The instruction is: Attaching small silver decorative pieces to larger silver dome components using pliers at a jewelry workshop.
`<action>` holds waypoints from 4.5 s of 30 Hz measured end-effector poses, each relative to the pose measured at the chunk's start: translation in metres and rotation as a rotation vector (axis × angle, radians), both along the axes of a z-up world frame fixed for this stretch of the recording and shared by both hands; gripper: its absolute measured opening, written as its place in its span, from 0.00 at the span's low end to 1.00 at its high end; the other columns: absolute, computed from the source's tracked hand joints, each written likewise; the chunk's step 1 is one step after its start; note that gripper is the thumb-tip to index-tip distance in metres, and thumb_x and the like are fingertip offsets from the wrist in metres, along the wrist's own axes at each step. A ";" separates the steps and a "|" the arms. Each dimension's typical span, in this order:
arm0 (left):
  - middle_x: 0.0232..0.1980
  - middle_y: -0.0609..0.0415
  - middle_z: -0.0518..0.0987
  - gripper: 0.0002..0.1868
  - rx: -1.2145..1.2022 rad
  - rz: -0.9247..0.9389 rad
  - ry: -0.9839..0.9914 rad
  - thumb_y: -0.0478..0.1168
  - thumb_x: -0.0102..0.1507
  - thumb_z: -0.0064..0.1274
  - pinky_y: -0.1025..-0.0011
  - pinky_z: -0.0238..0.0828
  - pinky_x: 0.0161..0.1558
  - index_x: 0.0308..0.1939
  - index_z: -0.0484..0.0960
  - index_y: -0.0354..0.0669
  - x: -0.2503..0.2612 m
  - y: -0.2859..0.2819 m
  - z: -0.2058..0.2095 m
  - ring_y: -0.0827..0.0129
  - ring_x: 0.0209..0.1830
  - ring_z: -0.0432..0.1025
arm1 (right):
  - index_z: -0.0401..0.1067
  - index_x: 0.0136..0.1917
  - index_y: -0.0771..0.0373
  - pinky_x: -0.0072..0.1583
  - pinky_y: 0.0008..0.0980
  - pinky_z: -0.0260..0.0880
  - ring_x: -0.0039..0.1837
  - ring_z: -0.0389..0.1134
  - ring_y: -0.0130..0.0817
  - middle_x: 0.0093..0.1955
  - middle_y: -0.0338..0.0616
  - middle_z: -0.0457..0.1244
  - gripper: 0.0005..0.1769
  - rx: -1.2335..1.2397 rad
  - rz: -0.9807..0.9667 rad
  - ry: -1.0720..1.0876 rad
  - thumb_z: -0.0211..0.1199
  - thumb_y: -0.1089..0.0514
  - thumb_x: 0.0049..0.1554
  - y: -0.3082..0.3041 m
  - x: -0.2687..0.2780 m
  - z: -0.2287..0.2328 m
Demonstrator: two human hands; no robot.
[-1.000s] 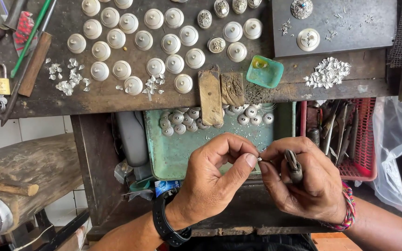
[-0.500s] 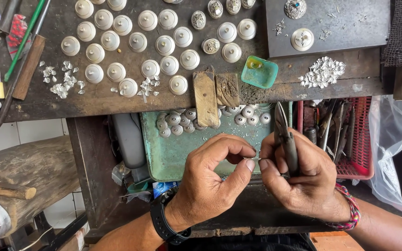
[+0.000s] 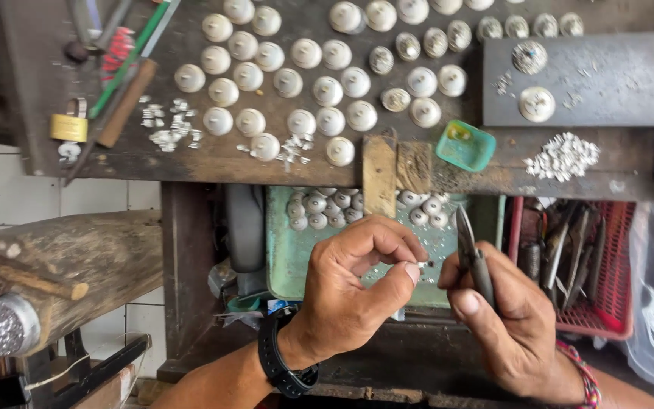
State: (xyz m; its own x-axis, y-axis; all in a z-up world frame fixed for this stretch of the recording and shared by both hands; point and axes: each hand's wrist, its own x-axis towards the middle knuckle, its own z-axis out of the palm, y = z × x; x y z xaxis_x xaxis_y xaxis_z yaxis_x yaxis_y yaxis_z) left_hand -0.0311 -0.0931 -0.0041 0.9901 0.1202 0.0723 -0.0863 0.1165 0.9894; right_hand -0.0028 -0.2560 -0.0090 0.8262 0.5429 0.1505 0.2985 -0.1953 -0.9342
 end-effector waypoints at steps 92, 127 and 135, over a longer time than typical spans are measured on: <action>0.32 0.57 0.80 0.04 0.100 -0.189 0.360 0.35 0.51 0.48 0.84 0.65 0.24 0.24 0.78 0.42 0.004 -0.002 -0.006 0.80 0.26 0.71 | 0.45 0.35 0.65 0.38 0.26 0.63 0.35 0.63 0.35 0.36 0.50 0.61 0.20 -0.086 0.026 -0.516 0.58 0.69 0.46 -0.002 0.006 -0.006; 0.33 0.46 0.74 0.03 -0.330 -0.016 0.041 0.30 0.55 0.46 0.75 0.69 0.37 0.27 0.69 0.39 0.001 0.022 0.001 0.70 0.31 0.67 | 0.67 0.38 0.63 0.40 0.21 0.60 0.37 0.59 0.25 0.35 0.36 0.58 0.18 -0.102 0.218 0.122 0.44 0.48 0.55 0.003 0.000 -0.007; 0.33 0.45 0.73 0.04 -0.349 -0.020 0.027 0.30 0.56 0.45 0.73 0.70 0.37 0.27 0.68 0.38 0.001 0.022 -0.002 0.69 0.31 0.67 | 0.61 0.32 0.62 0.35 0.23 0.53 0.31 0.52 0.25 0.30 0.36 0.51 0.16 -0.157 0.205 0.040 0.45 0.51 0.55 -0.001 0.001 -0.011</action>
State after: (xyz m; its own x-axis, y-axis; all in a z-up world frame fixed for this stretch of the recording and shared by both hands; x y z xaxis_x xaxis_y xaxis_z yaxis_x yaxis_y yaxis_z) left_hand -0.0297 -0.0714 -0.0058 0.9935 0.1139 0.0042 -0.0553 0.4494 0.8916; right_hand -0.0020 -0.2573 -0.0200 0.7003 0.7135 0.0205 0.3099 -0.2781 -0.9092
